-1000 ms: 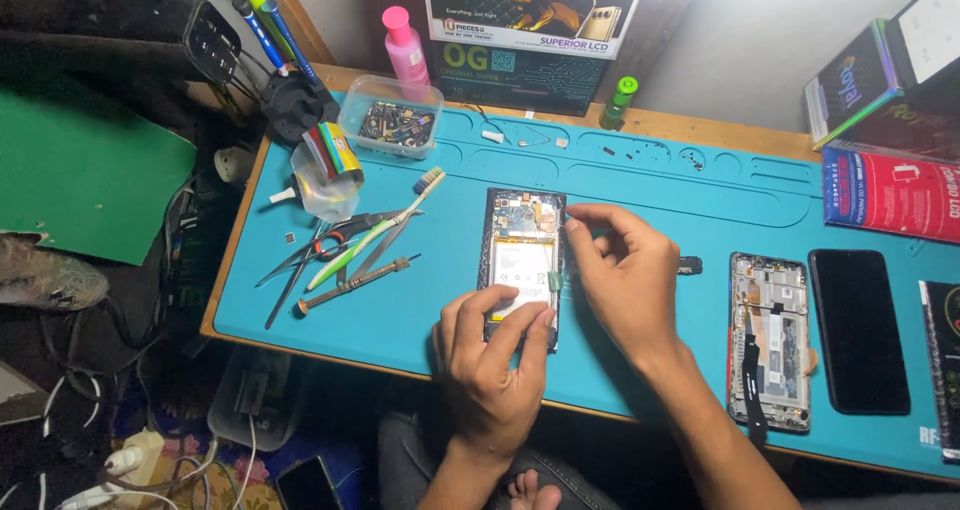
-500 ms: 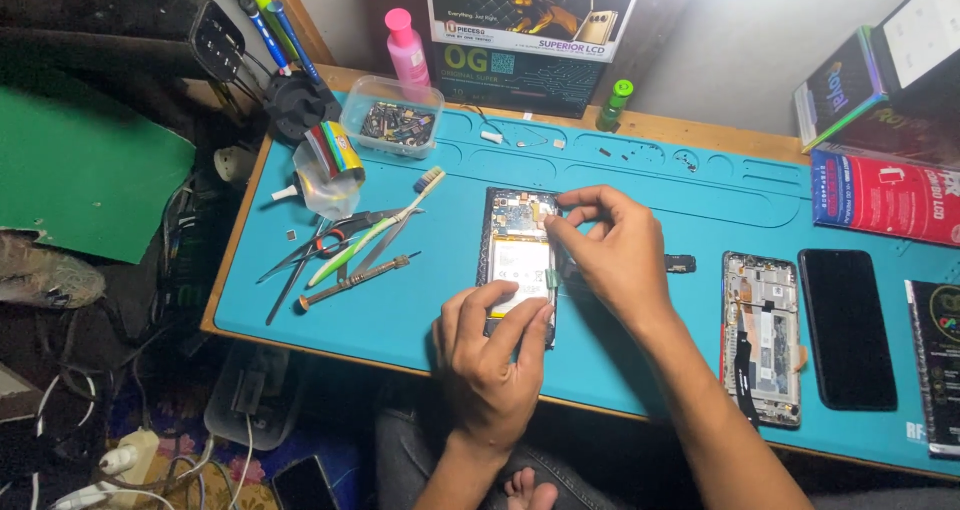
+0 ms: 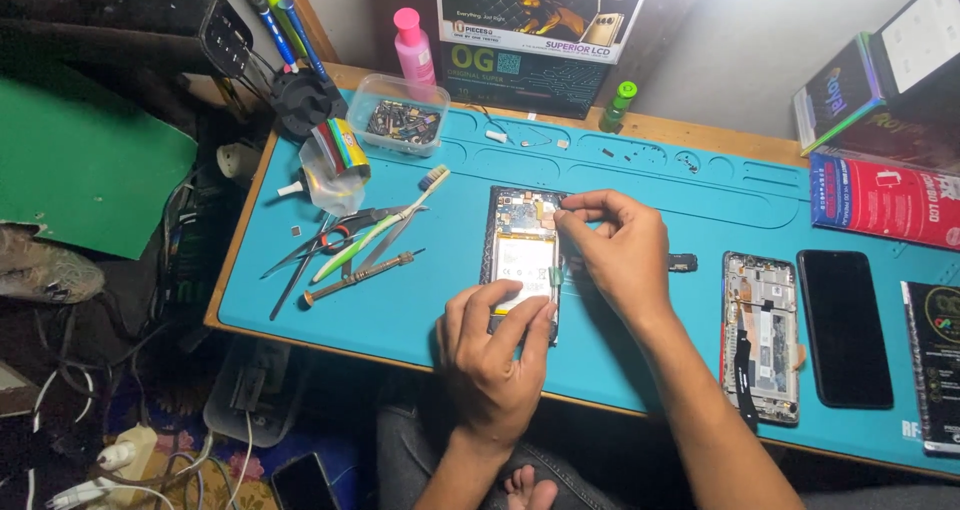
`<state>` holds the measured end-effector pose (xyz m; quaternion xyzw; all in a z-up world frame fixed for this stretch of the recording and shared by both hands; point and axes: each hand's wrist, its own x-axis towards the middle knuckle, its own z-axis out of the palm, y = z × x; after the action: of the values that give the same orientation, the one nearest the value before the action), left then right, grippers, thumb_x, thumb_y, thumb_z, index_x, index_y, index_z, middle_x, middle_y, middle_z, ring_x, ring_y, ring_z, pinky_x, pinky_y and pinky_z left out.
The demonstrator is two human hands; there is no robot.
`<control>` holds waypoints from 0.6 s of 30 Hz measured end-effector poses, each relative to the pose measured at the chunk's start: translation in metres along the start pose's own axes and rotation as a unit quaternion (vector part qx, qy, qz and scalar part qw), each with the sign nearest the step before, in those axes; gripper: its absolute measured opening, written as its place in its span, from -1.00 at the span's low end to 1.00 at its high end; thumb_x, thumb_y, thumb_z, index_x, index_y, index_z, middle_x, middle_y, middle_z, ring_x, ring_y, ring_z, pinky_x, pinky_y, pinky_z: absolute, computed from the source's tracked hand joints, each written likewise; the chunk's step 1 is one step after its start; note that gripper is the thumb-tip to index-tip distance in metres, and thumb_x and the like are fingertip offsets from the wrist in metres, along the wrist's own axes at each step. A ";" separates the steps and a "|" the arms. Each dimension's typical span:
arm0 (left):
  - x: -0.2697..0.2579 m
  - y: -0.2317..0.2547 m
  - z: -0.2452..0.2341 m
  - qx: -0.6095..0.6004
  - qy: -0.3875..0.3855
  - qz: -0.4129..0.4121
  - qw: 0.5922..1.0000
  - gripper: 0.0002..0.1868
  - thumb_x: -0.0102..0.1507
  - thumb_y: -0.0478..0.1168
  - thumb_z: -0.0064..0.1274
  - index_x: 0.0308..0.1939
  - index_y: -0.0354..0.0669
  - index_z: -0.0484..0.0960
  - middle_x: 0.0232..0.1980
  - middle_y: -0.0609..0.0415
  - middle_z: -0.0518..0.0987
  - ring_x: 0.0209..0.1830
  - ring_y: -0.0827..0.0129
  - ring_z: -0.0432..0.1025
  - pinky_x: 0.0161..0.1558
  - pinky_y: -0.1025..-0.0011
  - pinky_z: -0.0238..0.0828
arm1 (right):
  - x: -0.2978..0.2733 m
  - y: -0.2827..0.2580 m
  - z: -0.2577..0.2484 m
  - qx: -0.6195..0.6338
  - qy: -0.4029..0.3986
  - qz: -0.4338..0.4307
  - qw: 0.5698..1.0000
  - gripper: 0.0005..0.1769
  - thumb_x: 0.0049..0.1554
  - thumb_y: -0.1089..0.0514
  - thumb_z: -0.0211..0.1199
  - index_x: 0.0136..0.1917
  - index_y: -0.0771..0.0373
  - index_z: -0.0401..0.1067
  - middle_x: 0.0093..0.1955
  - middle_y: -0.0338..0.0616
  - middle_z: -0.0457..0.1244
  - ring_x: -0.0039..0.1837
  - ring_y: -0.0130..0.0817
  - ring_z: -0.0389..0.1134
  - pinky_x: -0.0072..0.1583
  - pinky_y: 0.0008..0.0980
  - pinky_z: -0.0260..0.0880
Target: Disassembling a smartphone by prying out the battery and other internal components using a prying tool and hands.
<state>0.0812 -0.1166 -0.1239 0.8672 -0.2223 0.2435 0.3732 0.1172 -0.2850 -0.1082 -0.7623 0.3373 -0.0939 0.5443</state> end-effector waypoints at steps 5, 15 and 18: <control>0.001 0.001 0.001 0.003 0.003 -0.010 1.000 -0.92 0.24 -0.15 0.42 -0.25 0.19 0.81 0.01 0.28 0.68 0.01 0.25 0.53 -0.09 0.19 0.36 | 0.001 0.002 0.001 0.003 0.001 0.002 1.000 -0.82 0.14 0.08 0.47 0.01 0.16 0.69 -0.31 -0.37 0.38 -0.46 -0.67 0.11 -0.32 -0.53 0.21; 0.003 0.001 0.001 0.002 0.006 -0.011 1.000 -0.92 0.27 -0.17 0.41 -0.22 0.16 0.81 -0.01 0.25 0.67 -0.01 0.21 0.53 -0.09 0.17 0.37 | 0.000 0.002 0.000 -0.018 0.010 0.000 1.000 -0.83 0.19 0.05 0.35 -0.03 0.08 0.71 -0.51 -0.38 0.22 -0.48 -0.65 0.03 -0.30 -0.50 0.10; 0.003 0.000 0.001 0.003 0.006 -0.008 1.000 -0.92 0.26 -0.18 0.42 -0.22 0.15 0.82 0.00 0.24 0.67 -0.01 0.21 0.53 -0.09 0.17 0.37 | -0.002 -0.002 0.000 -0.015 0.010 0.008 1.000 -0.83 0.17 0.04 0.39 -0.04 0.10 0.71 -0.48 -0.38 0.24 -0.48 -0.65 0.04 -0.30 -0.50 0.06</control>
<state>0.0832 -0.1181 -0.1226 0.8687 -0.2125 0.2458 0.3739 0.1167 -0.2834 -0.1066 -0.7667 0.3502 -0.0927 0.5300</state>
